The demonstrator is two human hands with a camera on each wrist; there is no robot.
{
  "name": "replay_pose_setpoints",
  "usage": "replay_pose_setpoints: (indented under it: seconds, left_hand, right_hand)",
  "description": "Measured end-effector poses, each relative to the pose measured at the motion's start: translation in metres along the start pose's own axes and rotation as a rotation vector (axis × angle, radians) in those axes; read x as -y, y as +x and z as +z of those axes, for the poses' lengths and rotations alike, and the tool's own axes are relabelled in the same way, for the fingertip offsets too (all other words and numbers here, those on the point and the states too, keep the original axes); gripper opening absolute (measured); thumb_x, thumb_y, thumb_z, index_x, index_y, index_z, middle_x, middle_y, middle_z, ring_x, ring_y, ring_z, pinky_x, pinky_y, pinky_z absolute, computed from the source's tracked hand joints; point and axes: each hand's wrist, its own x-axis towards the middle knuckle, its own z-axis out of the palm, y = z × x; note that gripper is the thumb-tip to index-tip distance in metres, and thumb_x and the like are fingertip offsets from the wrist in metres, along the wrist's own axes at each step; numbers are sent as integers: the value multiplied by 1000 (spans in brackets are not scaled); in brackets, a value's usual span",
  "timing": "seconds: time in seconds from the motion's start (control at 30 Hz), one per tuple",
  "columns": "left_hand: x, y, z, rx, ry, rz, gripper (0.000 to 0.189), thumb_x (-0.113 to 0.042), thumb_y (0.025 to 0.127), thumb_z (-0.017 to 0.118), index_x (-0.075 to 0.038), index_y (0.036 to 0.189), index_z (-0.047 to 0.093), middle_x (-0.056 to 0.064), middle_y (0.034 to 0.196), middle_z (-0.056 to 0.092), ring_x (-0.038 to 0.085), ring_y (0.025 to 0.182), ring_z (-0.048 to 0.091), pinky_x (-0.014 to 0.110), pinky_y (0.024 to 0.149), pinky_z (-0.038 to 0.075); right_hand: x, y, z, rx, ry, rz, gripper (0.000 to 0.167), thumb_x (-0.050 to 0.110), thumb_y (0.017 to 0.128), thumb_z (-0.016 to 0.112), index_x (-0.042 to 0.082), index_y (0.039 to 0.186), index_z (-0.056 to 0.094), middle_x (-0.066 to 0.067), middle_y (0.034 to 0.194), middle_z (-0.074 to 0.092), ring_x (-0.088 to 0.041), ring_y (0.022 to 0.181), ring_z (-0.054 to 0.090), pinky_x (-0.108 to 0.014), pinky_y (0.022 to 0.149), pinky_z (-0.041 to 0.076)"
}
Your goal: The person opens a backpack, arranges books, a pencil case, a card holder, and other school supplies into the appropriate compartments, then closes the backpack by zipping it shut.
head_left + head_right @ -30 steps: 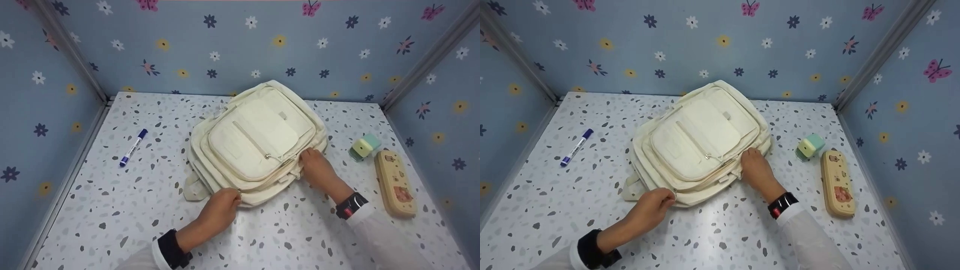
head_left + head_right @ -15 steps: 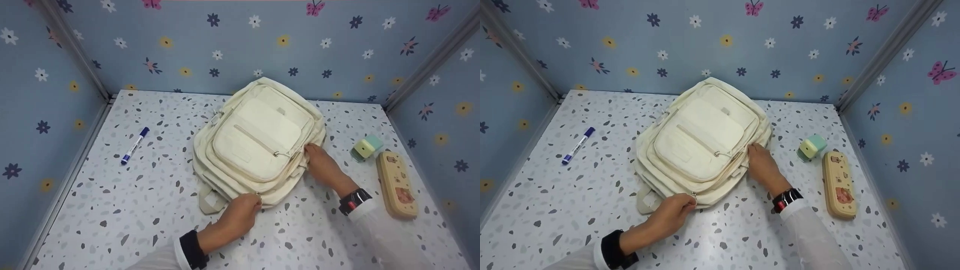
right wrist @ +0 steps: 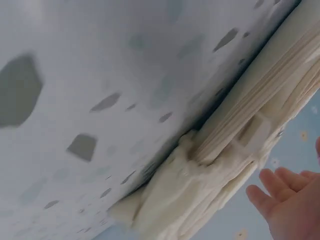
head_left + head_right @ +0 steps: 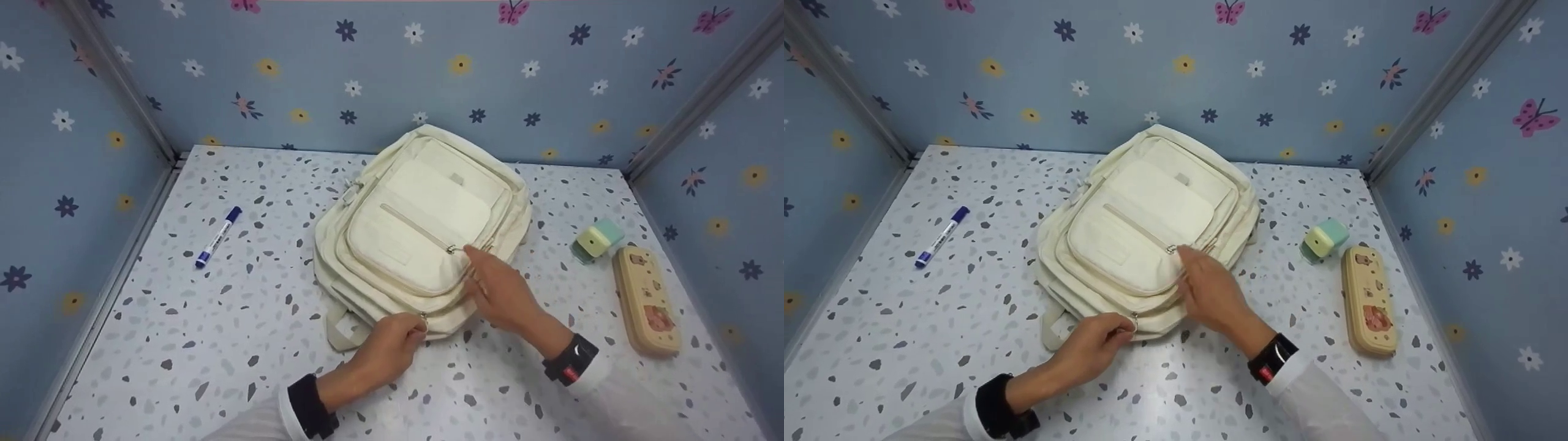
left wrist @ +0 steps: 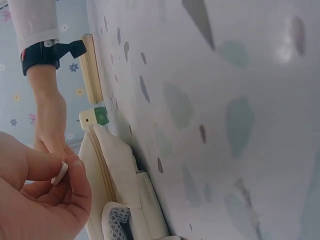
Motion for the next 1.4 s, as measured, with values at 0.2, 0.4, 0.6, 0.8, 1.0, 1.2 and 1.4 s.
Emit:
replay_pose_setpoints:
  seconds: [0.2,0.4,0.6,0.8,1.0,1.2,1.4]
  left_hand:
    - [1,4,1,-27,-103,23,11,4,98,65,0,104,73,9,96,73,10,82,65,27,77,58]
    - [0,6,0,-49,-106,60,9,4,98,66,0,102,73,7,98,72,13,86,67,30,79,57]
    - [3,3,-6,-66,-65,54,9,5,96,66,-1,99,72,7,98,72,14,89,67,32,81,57]
    - [11,-4,-27,-106,53,-54,11,2,98,63,-5,97,72,4,94,69,16,87,64,35,80,55]
    - [24,-2,-57,-171,147,-119,11,4,98,62,-3,97,71,6,94,66,20,88,63,39,80,56]
    - [40,3,-89,-232,167,-235,9,0,98,63,-6,96,70,6,93,64,21,85,61,39,76,54]
    - [62,12,-117,-259,271,-235,11,-3,101,61,-2,93,69,8,88,63,24,79,59,42,72,50]
  right_hand:
    - [35,-9,17,126,-70,-257,64,22,101,66,-1,156,43,-19,163,40,-36,148,41,-50,119,35]
    - [44,-9,30,24,-130,-363,48,6,91,78,0,136,66,-17,147,59,-35,137,55,-47,113,45]
    - [48,-4,33,-67,-125,-406,31,3,85,81,3,116,74,-15,134,69,-33,125,65,-42,101,55]
    - [46,-6,31,-60,-127,-382,24,-1,87,77,5,111,74,-13,132,71,-33,124,67,-43,99,56]
    - [43,-9,28,-46,-98,-372,23,0,89,75,4,112,74,-13,133,70,-33,124,66,-46,100,55]
    - [41,-12,25,-45,-82,-389,25,-3,89,73,3,113,72,-14,134,69,-34,124,66,-46,101,54]
    - [38,-17,23,-50,-61,-403,30,-8,85,74,3,113,72,-16,133,69,-35,123,67,-47,102,53]
